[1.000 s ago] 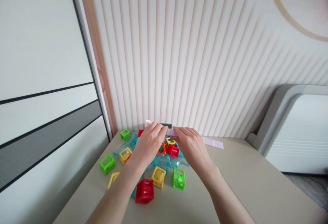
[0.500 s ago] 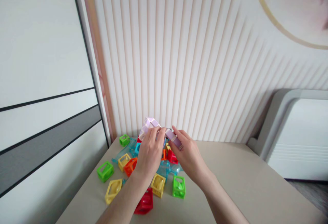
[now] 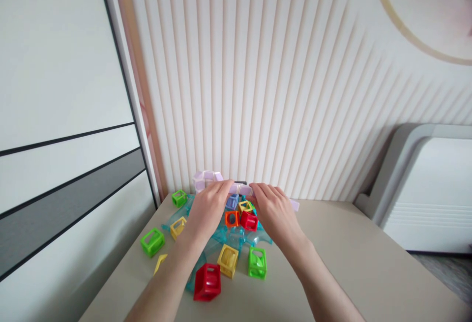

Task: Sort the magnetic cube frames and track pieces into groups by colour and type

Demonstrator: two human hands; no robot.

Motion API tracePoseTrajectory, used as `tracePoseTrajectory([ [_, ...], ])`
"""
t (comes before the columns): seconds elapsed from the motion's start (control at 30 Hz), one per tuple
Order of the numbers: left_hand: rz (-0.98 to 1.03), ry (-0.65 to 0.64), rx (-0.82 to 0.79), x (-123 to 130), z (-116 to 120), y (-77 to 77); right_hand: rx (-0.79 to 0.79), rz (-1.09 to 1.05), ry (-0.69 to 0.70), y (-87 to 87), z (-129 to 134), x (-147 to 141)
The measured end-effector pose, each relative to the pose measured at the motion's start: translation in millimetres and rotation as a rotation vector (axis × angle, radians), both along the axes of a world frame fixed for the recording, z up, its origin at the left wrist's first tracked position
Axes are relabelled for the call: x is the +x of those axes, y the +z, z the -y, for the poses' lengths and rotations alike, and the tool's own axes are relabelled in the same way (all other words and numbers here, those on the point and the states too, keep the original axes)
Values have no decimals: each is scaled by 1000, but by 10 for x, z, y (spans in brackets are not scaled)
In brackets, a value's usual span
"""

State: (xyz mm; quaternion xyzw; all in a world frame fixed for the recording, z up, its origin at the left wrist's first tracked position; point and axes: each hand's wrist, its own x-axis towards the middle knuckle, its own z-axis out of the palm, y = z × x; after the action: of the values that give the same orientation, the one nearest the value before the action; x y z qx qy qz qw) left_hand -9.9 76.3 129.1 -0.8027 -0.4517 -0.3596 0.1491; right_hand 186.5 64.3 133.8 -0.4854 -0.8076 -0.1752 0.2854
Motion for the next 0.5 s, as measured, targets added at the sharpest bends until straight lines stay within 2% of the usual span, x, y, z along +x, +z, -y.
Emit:
tracePoseTrajectory([
  [0.13,34,49,176,86,33,-74,-139,-116,-87,-2,67,-121],
  [0.27,97,32,244,186,74,-86,-214,-251,-58,7,68,-116],
  [0.37,179,-100,148,177,64,-51,-90,-259,-54,-3,9,-25],
  [0.5,284,-258,-184,54,98,68,153,-114,78,25,-47,102],
])
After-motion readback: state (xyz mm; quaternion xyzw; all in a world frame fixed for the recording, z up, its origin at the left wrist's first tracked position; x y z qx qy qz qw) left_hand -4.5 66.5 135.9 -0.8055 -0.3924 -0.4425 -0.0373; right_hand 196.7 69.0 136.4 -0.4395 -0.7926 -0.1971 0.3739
